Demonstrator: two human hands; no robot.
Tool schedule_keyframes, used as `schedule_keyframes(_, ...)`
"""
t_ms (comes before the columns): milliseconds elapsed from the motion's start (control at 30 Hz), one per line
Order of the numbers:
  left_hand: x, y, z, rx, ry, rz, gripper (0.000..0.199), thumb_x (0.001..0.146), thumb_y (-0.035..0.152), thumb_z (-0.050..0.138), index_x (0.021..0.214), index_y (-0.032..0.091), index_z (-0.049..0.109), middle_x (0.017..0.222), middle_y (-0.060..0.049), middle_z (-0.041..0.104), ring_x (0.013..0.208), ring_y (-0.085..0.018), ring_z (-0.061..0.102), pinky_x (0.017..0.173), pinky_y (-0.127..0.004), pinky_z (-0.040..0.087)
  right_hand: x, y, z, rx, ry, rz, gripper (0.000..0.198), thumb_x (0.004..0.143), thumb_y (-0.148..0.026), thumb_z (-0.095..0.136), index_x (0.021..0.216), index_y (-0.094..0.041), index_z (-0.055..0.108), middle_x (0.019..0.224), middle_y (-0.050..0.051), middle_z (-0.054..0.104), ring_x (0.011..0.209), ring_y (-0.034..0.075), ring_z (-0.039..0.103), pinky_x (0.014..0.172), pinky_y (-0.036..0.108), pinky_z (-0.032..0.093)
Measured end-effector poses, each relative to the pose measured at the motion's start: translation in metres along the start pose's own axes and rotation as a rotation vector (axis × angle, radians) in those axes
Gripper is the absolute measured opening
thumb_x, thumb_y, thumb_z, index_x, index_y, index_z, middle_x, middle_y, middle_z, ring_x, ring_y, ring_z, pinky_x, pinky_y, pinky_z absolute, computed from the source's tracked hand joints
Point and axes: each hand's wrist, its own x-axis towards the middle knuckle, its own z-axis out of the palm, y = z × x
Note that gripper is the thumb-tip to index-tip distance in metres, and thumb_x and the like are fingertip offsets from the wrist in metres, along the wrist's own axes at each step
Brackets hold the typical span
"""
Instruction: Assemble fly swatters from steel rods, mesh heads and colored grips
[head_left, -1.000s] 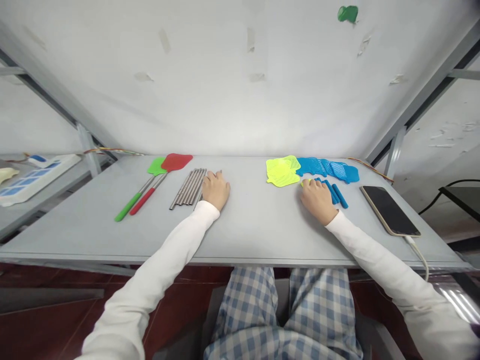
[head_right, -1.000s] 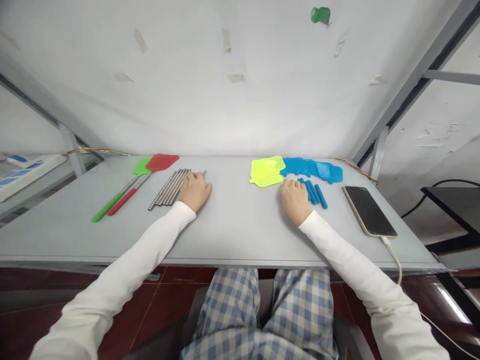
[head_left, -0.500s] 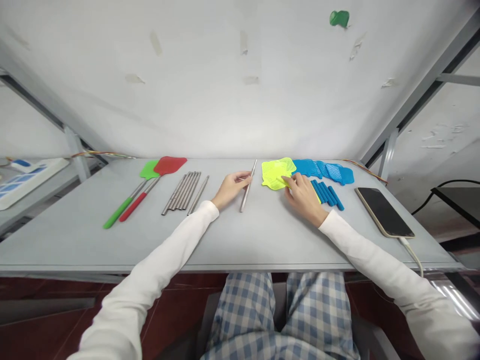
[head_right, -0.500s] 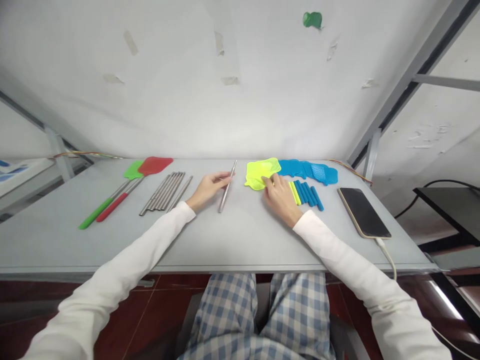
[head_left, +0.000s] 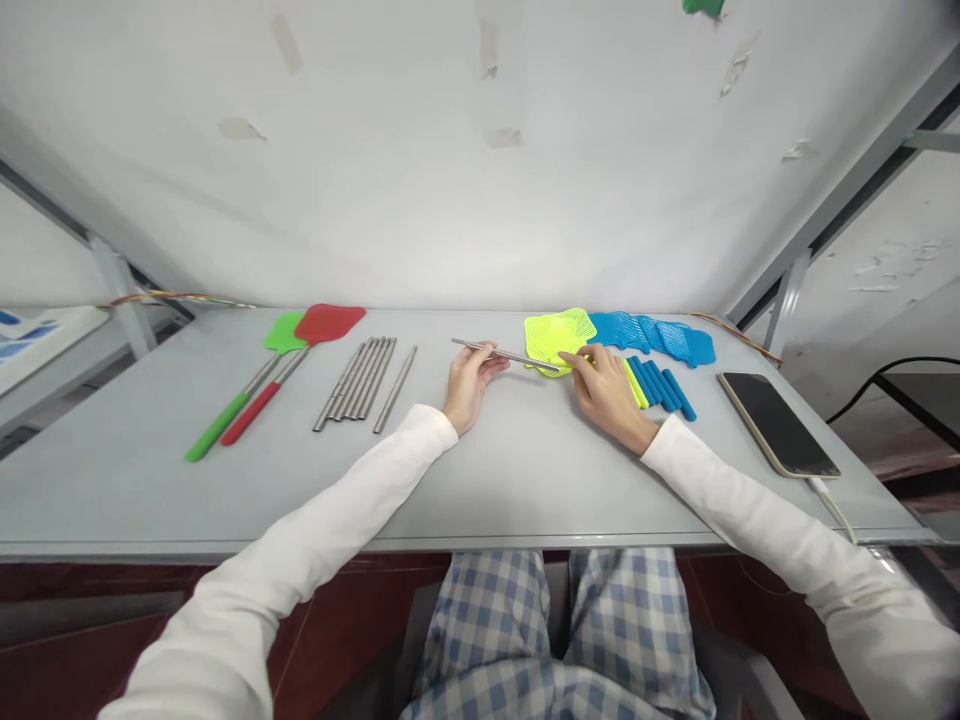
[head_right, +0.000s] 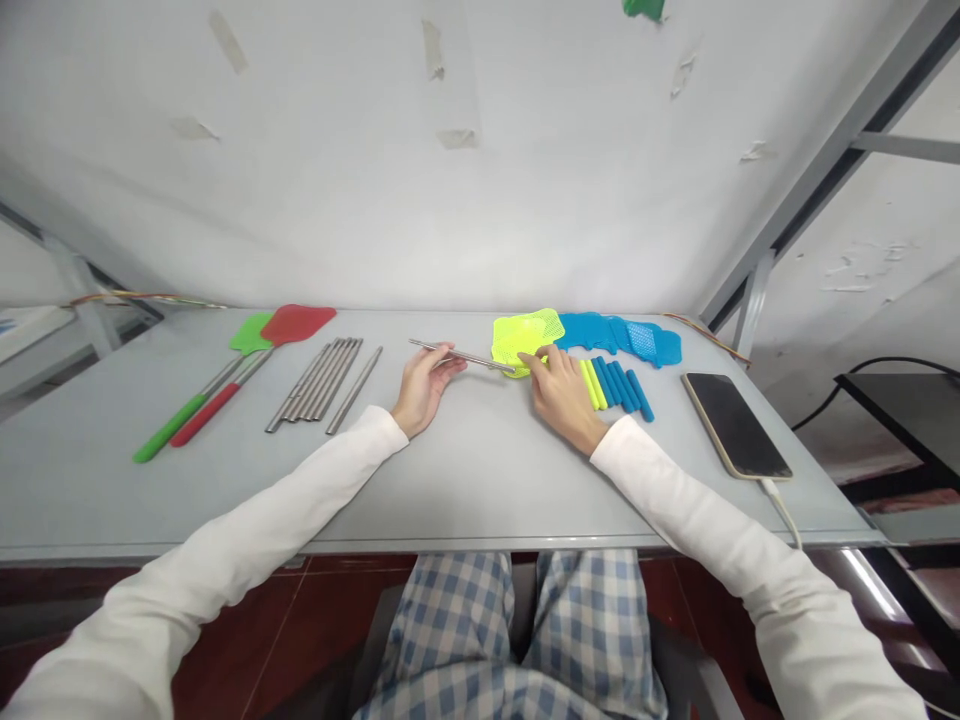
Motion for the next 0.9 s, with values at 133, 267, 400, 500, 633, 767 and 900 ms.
schedule_keyframes(133,0.000,-0.001,-0.002,-0.001,0.029,0.015,0.009,0.075,0.022,0.063,0.081,0.015,0.061,0.077,-0.001,0.062,0.073,-0.012,0.064,0.085,-0.035,0.054,-0.001,0.001,-0.001,0.035,-0.019,-0.017,0.038,0.091,-0.011,0.039,0.123,-0.017,0.059,0.109,0.015,0.056,0.097,0.027,0.052,0.078,0.038,0.039)
schedule_keyframes(267,0.000,-0.001,-0.004,0.002,0.057,0.036,0.009,0.074,0.022,0.062,0.080,0.015,0.061,0.075,0.000,0.062,0.073,-0.012,0.064,0.085,-0.035,0.055,-0.001,-0.001,-0.003,0.025,-0.028,0.005,0.037,0.091,-0.011,0.039,0.122,-0.018,0.060,0.108,0.013,0.056,0.097,0.027,0.052,0.080,0.038,0.038)
schedule_keyframes(400,0.000,0.001,-0.005,0.002,0.090,0.073,0.008,0.074,0.021,0.062,0.079,0.016,0.060,0.074,0.000,0.061,0.073,-0.012,0.064,0.085,-0.035,0.056,-0.001,-0.003,-0.004,0.022,-0.016,0.036,0.037,0.092,-0.012,0.040,0.122,-0.018,0.060,0.107,0.013,0.057,0.096,0.026,0.053,0.080,0.038,0.037)
schedule_keyframes(500,0.000,0.001,-0.006,-0.006,0.078,0.097,0.009,0.074,0.021,0.063,0.080,0.016,0.061,0.077,0.000,0.061,0.075,-0.012,0.065,0.086,-0.037,0.056,-0.002,-0.003,-0.004,0.037,-0.018,0.002,0.036,0.092,-0.012,0.041,0.123,-0.018,0.059,0.107,0.012,0.057,0.098,0.026,0.053,0.080,0.038,0.037)
schedule_keyframes(633,0.000,0.000,-0.007,-0.017,0.046,0.119,0.013,0.075,0.025,0.067,0.082,0.017,0.060,0.083,0.000,0.062,0.079,-0.012,0.065,0.090,-0.038,0.055,-0.002,0.000,-0.002,0.058,-0.001,-0.029,0.037,0.094,-0.013,0.040,0.125,-0.019,0.058,0.106,0.012,0.057,0.098,0.025,0.054,0.078,0.037,0.037)
schedule_keyframes(767,-0.004,0.001,-0.005,0.003,-0.005,0.110,0.020,0.074,0.030,0.072,0.086,0.018,0.062,0.090,-0.001,0.065,0.085,-0.012,0.066,0.095,-0.036,0.053,-0.001,0.001,-0.001,0.099,0.032,-0.048,0.035,0.096,-0.018,0.039,0.125,-0.021,0.058,0.105,0.012,0.057,0.093,0.024,0.054,0.074,0.036,0.040)
schedule_keyframes(900,-0.014,0.007,-0.001,0.131,-0.274,-0.046,0.031,0.073,0.035,0.076,0.096,0.016,0.064,0.092,-0.005,0.069,0.086,-0.015,0.069,0.087,-0.034,0.055,-0.001,-0.003,-0.002,0.199,0.019,-0.083,0.035,0.097,-0.020,0.040,0.127,-0.022,0.057,0.103,0.011,0.057,0.091,0.023,0.055,0.077,0.037,0.044)
